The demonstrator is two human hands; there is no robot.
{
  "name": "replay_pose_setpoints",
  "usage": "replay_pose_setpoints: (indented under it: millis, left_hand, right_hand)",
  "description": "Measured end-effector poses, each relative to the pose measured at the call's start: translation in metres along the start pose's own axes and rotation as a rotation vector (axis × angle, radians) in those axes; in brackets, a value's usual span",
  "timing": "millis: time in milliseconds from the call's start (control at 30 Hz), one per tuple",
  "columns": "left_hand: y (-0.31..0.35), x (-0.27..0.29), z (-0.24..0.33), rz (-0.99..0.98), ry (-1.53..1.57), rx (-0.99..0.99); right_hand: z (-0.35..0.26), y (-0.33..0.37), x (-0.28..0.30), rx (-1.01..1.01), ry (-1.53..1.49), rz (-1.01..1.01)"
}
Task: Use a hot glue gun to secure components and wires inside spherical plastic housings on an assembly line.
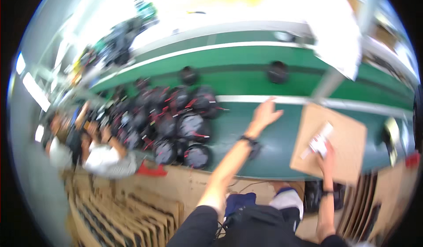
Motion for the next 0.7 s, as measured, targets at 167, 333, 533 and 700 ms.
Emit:
replay_pose_setpoints:
  millis: [167, 333, 533, 700]
  left_hand:
    - [-0.165, -0.043, -0.003, 0.063, -0.043, 0.297]
    - [-0.215, -0.051, -0.031, -0.030, -0.132, 0.385]
    - [-0.208, -0.043, -0.042, 0.120, -0.096, 0.289]
    - [-0.106, -0.005, -0.032, 0.356, -0.073, 0.075]
  right_hand:
    - [0.057, 0.001, -0.012, -0.306, 0.168, -0.077]
    - [0.064, -0.012, -0.026, -0.323, 0.193, -0.228]
    - [0.069, -0.011, -0.012, -0.275, 0.099, -0.274]
    - [0.101, 0.016, 0.002, -0.492, -0.284, -0.188]
Point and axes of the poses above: each hand's wrist, its own y-axis away from the middle knuckle, its own x-axis out of the back of the hand, z = x × y, the point moved 6 cm from there along -y, towards the middle knuckle, and after that the axes turned 9 degrees about -y, right-handed, at the moved point
